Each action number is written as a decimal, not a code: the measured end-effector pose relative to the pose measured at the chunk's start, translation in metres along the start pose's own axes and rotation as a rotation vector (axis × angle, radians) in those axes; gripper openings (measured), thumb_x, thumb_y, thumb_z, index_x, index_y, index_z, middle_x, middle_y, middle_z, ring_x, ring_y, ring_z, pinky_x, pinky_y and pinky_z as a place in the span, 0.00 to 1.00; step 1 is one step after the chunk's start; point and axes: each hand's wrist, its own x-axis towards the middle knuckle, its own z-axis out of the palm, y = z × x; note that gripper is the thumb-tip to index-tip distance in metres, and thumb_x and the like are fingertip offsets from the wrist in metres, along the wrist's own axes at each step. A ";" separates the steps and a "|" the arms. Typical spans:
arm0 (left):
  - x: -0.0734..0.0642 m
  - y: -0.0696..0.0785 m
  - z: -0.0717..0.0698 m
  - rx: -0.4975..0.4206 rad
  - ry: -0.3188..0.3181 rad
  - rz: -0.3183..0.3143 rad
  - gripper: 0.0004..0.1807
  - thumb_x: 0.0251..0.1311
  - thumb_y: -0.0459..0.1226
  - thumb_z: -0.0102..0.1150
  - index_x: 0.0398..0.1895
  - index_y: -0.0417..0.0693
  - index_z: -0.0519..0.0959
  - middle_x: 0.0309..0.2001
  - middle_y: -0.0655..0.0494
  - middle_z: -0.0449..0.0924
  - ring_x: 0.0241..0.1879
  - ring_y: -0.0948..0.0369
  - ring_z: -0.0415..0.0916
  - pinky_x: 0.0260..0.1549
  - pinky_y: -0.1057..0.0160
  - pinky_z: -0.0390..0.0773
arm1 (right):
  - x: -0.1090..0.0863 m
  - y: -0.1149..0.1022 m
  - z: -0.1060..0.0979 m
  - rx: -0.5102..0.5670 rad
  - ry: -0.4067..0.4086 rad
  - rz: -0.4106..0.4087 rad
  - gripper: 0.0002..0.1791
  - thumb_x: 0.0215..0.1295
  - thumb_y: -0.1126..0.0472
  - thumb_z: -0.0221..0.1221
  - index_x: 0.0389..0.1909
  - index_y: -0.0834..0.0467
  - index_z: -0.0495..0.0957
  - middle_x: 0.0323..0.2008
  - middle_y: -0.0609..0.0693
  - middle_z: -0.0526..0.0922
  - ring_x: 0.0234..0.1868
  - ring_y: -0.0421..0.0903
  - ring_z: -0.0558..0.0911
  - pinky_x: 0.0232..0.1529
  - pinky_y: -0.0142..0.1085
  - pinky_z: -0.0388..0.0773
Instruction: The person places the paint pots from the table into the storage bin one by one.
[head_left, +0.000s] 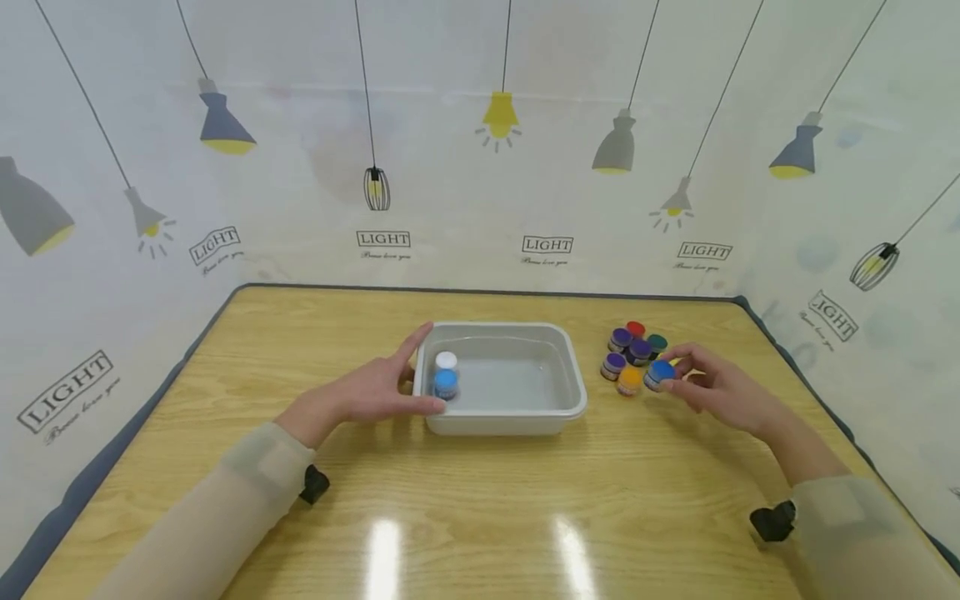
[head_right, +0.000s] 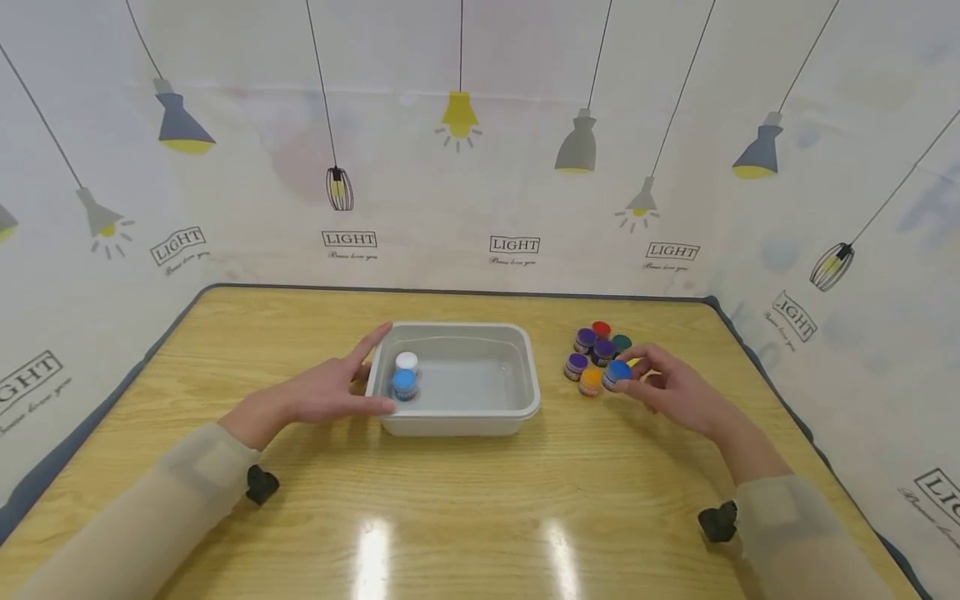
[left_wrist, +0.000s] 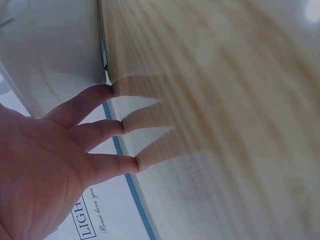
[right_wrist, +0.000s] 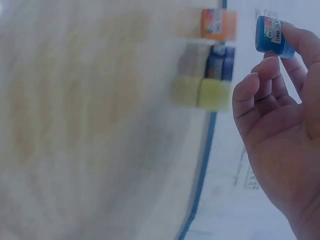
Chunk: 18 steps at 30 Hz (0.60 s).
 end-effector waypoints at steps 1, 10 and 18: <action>0.000 0.000 0.000 -0.001 0.000 -0.002 0.71 0.62 0.72 0.69 0.91 0.71 0.26 0.74 0.38 0.79 0.72 0.43 0.78 0.75 0.36 0.70 | 0.002 -0.007 0.001 -0.001 -0.003 -0.026 0.18 0.85 0.58 0.59 0.69 0.56 0.71 0.47 0.57 0.74 0.27 0.56 0.75 0.29 0.43 0.75; 0.000 0.000 -0.001 0.001 -0.003 0.005 0.71 0.62 0.72 0.69 0.91 0.73 0.26 0.73 0.39 0.80 0.70 0.45 0.80 0.73 0.38 0.73 | 0.028 -0.062 0.018 0.041 -0.082 -0.171 0.17 0.81 0.63 0.64 0.65 0.56 0.75 0.45 0.55 0.80 0.33 0.49 0.81 0.34 0.36 0.81; -0.001 0.001 -0.001 -0.009 -0.002 -0.001 0.71 0.62 0.71 0.69 0.91 0.73 0.26 0.74 0.40 0.79 0.72 0.45 0.79 0.76 0.37 0.70 | 0.059 -0.107 0.044 0.013 -0.184 -0.172 0.17 0.79 0.60 0.67 0.63 0.51 0.76 0.43 0.57 0.81 0.25 0.50 0.75 0.23 0.35 0.75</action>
